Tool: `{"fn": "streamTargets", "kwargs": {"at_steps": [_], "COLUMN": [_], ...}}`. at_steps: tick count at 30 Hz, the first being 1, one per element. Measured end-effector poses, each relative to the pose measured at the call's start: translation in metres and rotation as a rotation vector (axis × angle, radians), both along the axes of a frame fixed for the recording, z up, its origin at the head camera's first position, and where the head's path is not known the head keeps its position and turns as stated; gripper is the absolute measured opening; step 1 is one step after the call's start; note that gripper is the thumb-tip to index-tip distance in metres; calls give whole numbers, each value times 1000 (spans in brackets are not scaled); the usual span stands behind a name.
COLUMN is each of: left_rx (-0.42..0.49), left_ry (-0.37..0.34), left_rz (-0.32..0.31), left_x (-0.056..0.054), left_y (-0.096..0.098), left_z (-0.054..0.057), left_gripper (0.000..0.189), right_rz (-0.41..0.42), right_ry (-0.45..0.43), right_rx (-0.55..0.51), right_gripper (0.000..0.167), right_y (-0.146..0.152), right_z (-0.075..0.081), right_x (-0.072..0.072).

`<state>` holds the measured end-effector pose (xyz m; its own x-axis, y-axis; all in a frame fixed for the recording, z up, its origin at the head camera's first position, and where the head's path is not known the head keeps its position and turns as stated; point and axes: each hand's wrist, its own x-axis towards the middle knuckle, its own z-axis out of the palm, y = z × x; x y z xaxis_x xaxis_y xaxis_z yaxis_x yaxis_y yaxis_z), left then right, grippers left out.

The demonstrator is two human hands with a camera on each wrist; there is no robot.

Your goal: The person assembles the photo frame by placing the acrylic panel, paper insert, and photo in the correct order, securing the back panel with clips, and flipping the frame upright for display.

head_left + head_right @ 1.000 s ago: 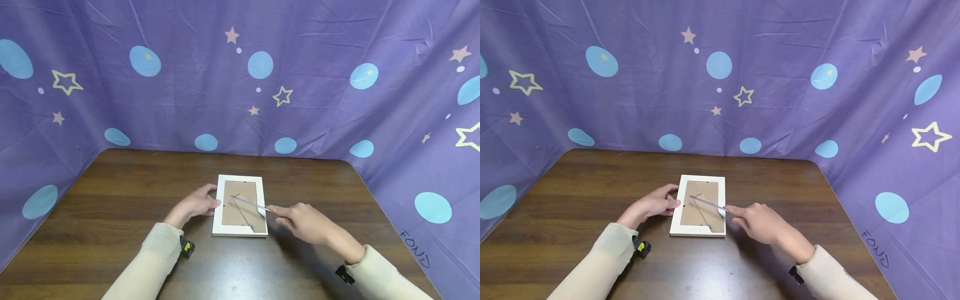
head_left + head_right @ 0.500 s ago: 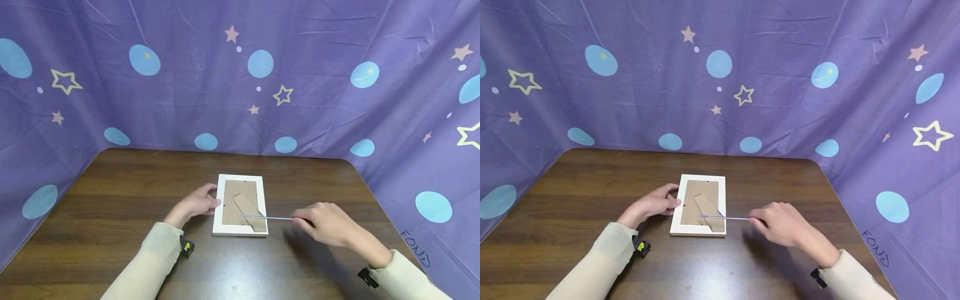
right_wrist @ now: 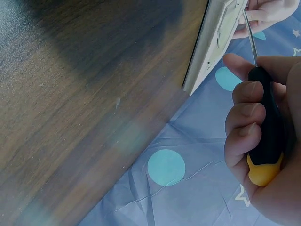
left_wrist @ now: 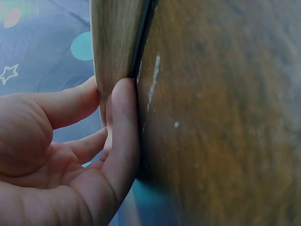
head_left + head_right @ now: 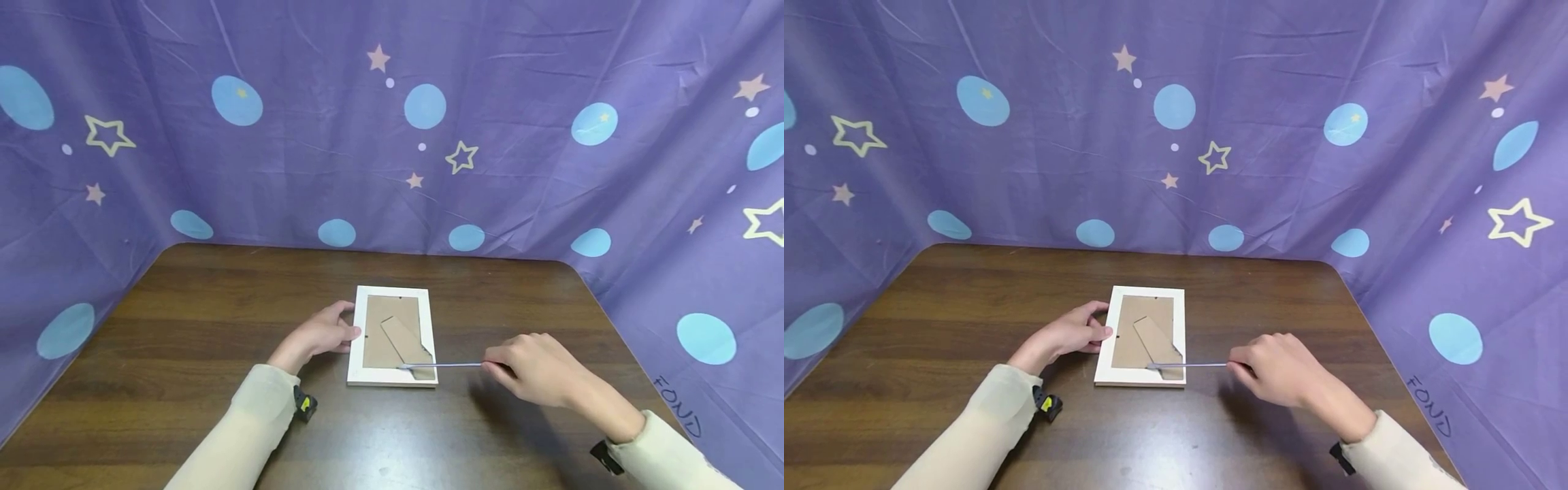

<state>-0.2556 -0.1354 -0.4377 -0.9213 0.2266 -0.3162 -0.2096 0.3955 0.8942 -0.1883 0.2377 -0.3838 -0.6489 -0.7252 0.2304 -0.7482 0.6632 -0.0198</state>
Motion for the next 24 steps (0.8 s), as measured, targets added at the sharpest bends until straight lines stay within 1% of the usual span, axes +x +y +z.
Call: {"fn": "streamTargets", "kwargs": {"at_steps": [10,15,20,24], "left_rx": [29,30,6,0], "left_ry": [-1,4,7,6], "left_rz": [0,-1,1,-2], "left_x": [0,0,1,1], "left_y": [-1,0,0,1], "left_z": [-2,-2,-1,0], "left_gripper": [63,63,64,63], "right_rz": [13,-3,-49,-121], "right_ry": [16,19,8,17], "right_rx": [19,22,19,48], "right_gripper": [36,39,43,44], "right_y": [-4,-5,-9,-13], "right_z": [-2,-2,-1,0], "right_x": [-2,-2,0,1]}}
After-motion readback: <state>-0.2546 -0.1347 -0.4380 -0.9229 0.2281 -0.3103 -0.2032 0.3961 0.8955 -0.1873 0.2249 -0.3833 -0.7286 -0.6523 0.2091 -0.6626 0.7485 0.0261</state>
